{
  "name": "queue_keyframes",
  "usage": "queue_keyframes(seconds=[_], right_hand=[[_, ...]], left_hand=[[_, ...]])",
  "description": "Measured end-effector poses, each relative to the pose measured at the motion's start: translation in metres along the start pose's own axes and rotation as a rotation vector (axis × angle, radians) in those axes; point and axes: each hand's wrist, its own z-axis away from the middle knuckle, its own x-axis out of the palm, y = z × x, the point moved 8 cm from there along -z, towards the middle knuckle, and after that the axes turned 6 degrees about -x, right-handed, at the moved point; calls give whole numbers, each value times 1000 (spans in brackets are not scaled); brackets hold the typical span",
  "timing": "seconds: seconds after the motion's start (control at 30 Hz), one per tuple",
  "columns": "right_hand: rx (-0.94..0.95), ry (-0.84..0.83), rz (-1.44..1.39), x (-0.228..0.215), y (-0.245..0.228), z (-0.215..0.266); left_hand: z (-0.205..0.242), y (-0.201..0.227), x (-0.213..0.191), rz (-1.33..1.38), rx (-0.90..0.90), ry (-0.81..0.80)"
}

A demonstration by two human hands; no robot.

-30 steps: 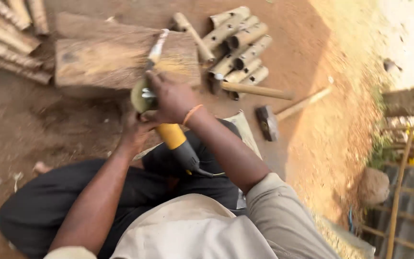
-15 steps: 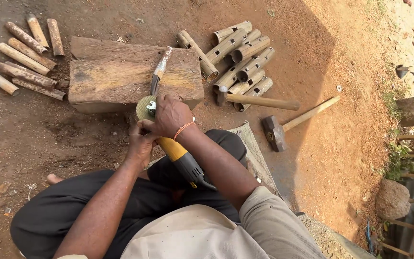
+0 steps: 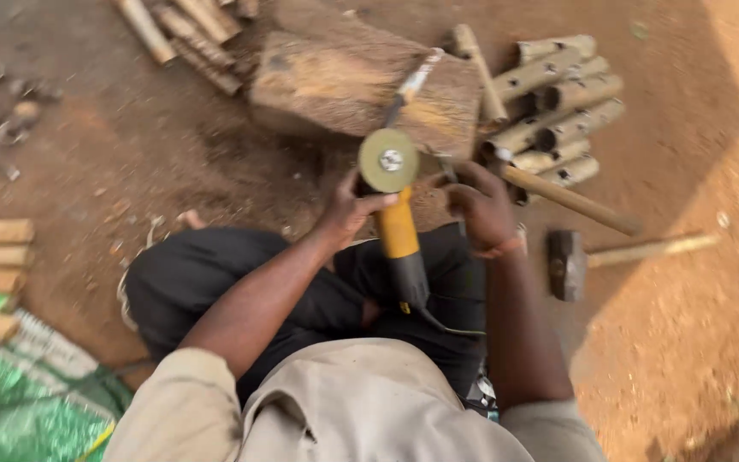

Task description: The recorder uses an angle grinder to sharpen the end of a long metal bar held with tongs.

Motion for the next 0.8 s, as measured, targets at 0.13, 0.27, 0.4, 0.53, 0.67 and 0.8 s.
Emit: queue_keyframes(seconds=[0.13, 0.27, 0.4, 0.53, 0.67, 0.8], right_hand=[[-358, -33, -670, -9, -112, 73], [-330, -91, -732, 10, -118, 70], [-379, -87, -763, 8, -136, 72], [-393, -79, -773, 21, -113, 69], [-68, 42, -223, 52, -23, 40], [-55, 30, -279, 64, -14, 34]], left_hand=[[7, 17, 2, -34, 14, 25], [3, 1, -1, -122, -8, 24], [0, 4, 5, -92, 12, -20], [2, -5, 4, -100, 7, -28], [7, 9, 5, -124, -10, 10], [6, 7, 8, -145, 29, 21]])
